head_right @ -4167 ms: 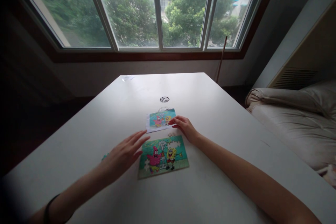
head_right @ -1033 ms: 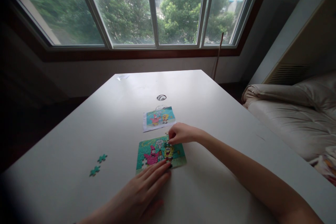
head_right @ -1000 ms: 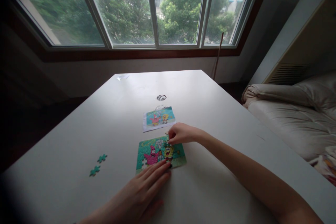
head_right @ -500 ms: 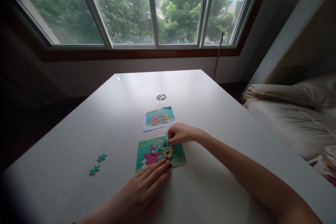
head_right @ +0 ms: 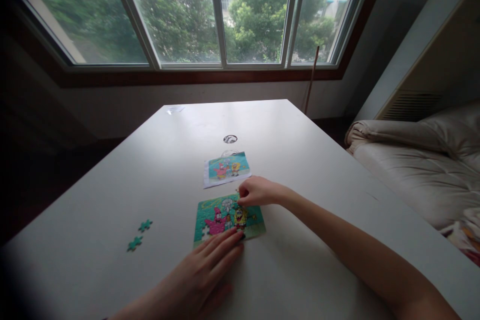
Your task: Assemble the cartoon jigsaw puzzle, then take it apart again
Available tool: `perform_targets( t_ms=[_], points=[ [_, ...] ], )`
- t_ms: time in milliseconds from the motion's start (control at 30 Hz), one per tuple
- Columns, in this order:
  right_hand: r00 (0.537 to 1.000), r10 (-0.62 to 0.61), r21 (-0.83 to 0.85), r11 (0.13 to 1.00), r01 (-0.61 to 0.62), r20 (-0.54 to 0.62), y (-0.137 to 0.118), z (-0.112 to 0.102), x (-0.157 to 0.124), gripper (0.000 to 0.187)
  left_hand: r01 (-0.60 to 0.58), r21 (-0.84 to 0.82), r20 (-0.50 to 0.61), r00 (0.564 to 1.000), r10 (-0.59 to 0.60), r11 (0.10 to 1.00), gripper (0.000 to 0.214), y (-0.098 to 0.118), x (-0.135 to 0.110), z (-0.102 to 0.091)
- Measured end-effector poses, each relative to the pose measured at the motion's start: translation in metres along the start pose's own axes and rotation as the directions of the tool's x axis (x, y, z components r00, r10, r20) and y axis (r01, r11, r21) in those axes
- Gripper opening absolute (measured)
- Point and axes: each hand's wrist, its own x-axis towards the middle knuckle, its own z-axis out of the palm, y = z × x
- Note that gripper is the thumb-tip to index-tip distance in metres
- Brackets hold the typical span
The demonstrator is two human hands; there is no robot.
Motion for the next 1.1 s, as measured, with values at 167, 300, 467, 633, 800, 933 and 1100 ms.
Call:
perform_targets(
  t_ms=[167,300,467,633,800,933,1100],
  points=[
    [0.999,-0.010,0.026,1.000,0.009,0.040,0.003,-0.001,0.001,0.019,-0.010,0.010,-0.003,1.000,0.010,1.000,0.050,-0.001,-0.001,0.001],
    [0.999,-0.003,0.030,1.000,0.002,0.035,0.003,0.000,0.001,0.018,-0.012,0.035,0.010,1.000,0.011,0.999,0.049,0.000,0.000,-0.001],
    [1.000,0.007,0.044,0.999,-0.008,0.027,0.003,0.000,0.001,0.017,-0.012,0.045,0.013,1.000,0.011,0.999,0.051,0.000,0.000,-0.001],
    [1.000,-0.005,0.053,0.999,0.004,0.021,0.003,0.001,0.001,0.017,-0.019,0.047,0.007,1.000,0.018,0.999,0.049,0.000,0.000,-0.001],
    [1.000,-0.007,0.070,0.998,0.005,0.028,0.006,-0.001,0.000,0.019,-0.017,0.050,0.004,1.000,0.017,0.999,0.049,0.000,0.000,0.000],
    [0.999,-0.004,0.071,0.997,0.002,0.036,0.006,-0.007,-0.003,0.018,-0.022,0.053,-0.006,1.000,0.022,0.998,0.051,-0.001,-0.001,0.003],
    [0.999,-0.037,0.027,0.999,0.037,-0.002,0.001,-0.011,-0.007,0.016,-0.019,0.046,-0.027,0.999,0.020,0.999,0.050,0.000,0.000,0.003]
  ],
)
